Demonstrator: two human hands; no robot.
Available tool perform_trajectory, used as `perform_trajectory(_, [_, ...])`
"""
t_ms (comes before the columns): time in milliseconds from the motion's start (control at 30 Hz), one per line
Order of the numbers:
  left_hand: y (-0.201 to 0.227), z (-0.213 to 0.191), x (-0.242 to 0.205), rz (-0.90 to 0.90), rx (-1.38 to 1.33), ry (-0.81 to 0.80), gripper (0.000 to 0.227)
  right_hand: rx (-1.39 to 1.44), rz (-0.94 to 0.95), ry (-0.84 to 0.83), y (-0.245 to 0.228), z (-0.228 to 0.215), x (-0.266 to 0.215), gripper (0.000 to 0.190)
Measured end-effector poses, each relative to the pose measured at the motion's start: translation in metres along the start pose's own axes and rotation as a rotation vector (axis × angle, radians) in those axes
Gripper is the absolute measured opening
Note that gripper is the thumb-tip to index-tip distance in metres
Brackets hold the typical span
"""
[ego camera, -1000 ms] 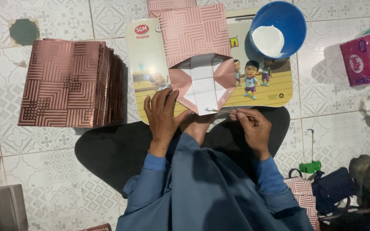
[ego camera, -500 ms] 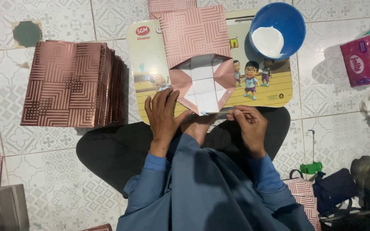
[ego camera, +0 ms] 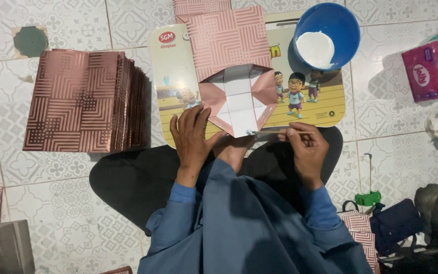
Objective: Folding patterned paper and applying glue to assemble small paper bags.
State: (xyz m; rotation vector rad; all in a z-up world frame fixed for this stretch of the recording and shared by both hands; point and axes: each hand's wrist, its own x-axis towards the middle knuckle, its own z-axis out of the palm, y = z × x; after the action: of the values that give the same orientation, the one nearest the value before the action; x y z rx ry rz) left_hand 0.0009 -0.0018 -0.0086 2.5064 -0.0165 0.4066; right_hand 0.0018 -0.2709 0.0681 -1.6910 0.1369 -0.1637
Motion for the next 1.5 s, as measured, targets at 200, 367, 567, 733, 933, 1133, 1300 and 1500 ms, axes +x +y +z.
perform_trajectory(200, [0.001,-0.002,-0.001,0.012,0.01,0.0,0.078,-0.086,-0.018,-0.062,0.012,0.005,-0.002,0.017])
perform_trajectory(367, [0.003,-0.002,0.0,0.011,0.007,-0.008,0.079,-0.058,-0.091,0.084,0.002,-0.017,0.017,0.014])
perform_trajectory(567, [0.014,-0.015,0.005,-0.016,0.018,-0.051,0.072,0.062,-0.345,0.337,-0.019,-0.049,0.095,0.01])
perform_trajectory(733, [0.02,-0.033,0.013,-0.028,-0.003,-0.109,0.075,-0.11,-0.412,0.342,-0.025,-0.049,0.148,0.013])
perform_trajectory(933, [0.016,-0.04,0.053,-0.021,-0.131,-0.104,0.083,-0.47,-0.453,0.204,-0.01,-0.041,0.152,0.024])
perform_trajectory(1133, [-0.001,-0.02,0.093,0.089,-0.327,-0.268,0.109,-0.527,-0.508,0.161,-0.005,-0.056,0.142,0.023])
perform_trajectory(1300, [-0.007,-0.024,0.089,0.124,-0.329,-0.367,0.106,-0.435,-0.452,0.26,0.027,-0.079,0.14,0.063])
perform_trajectory(1500, [-0.009,-0.032,0.078,0.201,-0.269,-0.445,0.083,-0.497,-1.004,0.178,0.083,-0.065,0.095,0.039])
